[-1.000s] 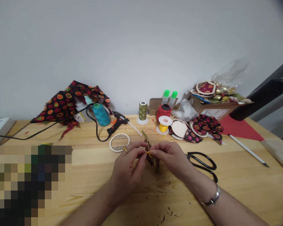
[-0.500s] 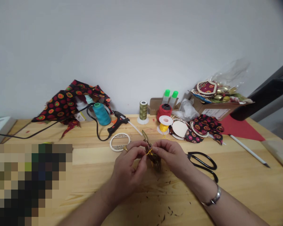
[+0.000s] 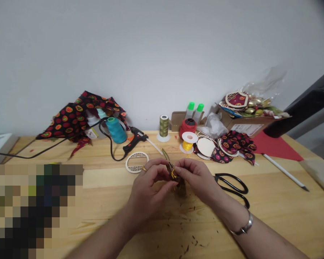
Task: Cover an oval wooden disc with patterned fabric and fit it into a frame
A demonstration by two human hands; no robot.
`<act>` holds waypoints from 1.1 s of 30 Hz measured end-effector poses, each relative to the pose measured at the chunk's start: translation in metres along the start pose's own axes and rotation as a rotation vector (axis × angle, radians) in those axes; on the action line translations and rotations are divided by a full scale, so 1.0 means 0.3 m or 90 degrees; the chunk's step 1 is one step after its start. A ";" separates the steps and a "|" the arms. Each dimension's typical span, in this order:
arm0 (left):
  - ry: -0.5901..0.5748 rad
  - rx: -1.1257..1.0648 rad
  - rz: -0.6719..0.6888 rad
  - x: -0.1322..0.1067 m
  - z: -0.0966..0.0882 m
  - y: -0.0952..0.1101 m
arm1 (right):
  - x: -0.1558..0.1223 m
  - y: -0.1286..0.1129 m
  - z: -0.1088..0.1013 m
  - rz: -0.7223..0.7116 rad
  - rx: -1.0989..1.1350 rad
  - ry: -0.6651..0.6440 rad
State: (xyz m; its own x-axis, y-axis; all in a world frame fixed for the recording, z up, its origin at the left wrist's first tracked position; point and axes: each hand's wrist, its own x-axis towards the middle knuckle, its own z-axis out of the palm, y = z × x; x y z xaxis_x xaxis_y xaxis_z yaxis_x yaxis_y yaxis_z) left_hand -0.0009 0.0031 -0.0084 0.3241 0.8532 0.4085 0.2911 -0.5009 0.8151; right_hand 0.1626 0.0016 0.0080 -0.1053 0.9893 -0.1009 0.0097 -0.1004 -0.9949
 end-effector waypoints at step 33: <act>0.046 0.159 0.125 0.006 -0.006 -0.011 | -0.006 -0.003 -0.006 -0.003 0.052 -0.049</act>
State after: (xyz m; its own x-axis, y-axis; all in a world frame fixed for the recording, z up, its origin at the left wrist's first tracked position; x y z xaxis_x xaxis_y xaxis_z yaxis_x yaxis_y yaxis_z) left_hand -0.0029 0.0065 -0.0096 0.3334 0.7403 0.5837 0.4445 -0.6695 0.5952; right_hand 0.1644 0.0001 0.0091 -0.1816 0.9791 -0.0919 -0.0721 -0.1065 -0.9917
